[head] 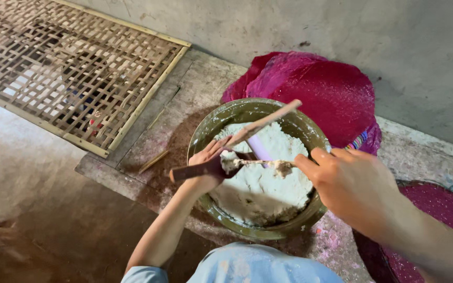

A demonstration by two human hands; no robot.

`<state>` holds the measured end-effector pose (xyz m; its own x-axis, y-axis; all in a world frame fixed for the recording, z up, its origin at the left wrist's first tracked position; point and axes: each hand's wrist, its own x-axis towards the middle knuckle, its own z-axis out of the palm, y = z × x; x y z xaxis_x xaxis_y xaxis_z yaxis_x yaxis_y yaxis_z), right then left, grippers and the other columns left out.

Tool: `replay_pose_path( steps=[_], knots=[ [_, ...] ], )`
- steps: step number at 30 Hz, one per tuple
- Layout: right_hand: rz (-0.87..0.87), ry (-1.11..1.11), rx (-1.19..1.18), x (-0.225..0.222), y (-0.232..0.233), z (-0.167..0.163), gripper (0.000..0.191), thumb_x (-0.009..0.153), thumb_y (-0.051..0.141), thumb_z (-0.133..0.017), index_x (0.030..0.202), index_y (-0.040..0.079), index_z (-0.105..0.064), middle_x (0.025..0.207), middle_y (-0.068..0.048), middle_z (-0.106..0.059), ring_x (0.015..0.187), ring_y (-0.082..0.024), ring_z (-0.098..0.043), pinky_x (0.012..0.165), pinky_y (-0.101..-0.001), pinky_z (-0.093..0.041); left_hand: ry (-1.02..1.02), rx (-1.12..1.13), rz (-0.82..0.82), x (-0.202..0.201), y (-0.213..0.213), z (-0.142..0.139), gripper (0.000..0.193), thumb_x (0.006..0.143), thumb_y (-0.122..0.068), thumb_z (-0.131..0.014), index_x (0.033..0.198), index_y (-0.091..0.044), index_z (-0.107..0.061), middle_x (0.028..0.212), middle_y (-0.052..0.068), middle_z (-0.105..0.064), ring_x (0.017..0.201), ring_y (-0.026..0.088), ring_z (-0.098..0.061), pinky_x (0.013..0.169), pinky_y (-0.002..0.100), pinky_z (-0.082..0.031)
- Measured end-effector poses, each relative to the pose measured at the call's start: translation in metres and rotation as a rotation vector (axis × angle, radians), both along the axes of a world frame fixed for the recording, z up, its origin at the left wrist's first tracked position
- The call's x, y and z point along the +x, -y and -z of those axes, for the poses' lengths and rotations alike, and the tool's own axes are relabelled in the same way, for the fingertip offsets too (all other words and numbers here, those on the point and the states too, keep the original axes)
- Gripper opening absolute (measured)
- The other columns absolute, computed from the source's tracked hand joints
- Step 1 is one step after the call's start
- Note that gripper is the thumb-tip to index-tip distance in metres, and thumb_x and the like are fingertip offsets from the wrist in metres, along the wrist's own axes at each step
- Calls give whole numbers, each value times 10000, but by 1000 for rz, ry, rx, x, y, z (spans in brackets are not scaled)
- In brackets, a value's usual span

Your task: The person presses dough in a large bowl with a hand-held wooden noodle press, extruding strands into round nests onto a pink tray, and arranges the nests one by one. They repeatedly refill the press with dough from the bowl and continue extruding more nests across the tray.

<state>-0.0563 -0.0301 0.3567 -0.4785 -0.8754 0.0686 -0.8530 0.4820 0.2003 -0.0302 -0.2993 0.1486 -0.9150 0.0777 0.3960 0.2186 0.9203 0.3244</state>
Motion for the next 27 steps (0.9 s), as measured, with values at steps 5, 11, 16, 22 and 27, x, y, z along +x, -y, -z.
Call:
replay_pose_path(
  steps=[5,11,16,22,27],
  knots=[
    [-18,-146,221,14,42,42,212,848,123,-618,1050,63,-648,832,-67,-667,735,-236,-699,620,-367,-556,90,230,68,-3,-20,-13,730,778,-349,-785,1429,-123,-544,1469,59,-551,1322,335,-544,973,457,-528],
    [136,99,30,10,13,35,371,827,105,-635,1196,125,-652,940,-84,-703,807,-254,-734,704,-388,-579,216,443,-179,6,-13,-20,529,837,-341,-742,1314,-147,-619,1427,41,-623,1179,282,-691,909,396,-622],
    [-97,143,-743,-7,14,74,406,902,116,-635,1301,152,-566,1215,-192,-686,1022,-367,-701,826,-425,-576,-98,459,-294,-1,-20,-16,605,736,-243,-824,1276,-72,-609,1328,130,-638,1148,338,-679,906,432,-581],
    [248,713,-640,15,17,192,658,901,-7,-521,1534,162,-457,1094,-186,-707,915,-321,-723,806,-416,-576,-311,44,-383,-10,-12,-8,488,914,-124,-745,1390,-94,-639,1626,127,-494,1378,378,-575,970,446,-570],
    [291,945,-735,-12,-14,185,460,1017,84,-552,1477,87,-549,1036,-201,-744,897,-244,-681,785,-405,-550,-309,206,-290,-7,-6,-15,529,635,-209,-795,1148,-127,-692,1529,230,-420,1217,452,-546,926,511,-544]
  ],
)
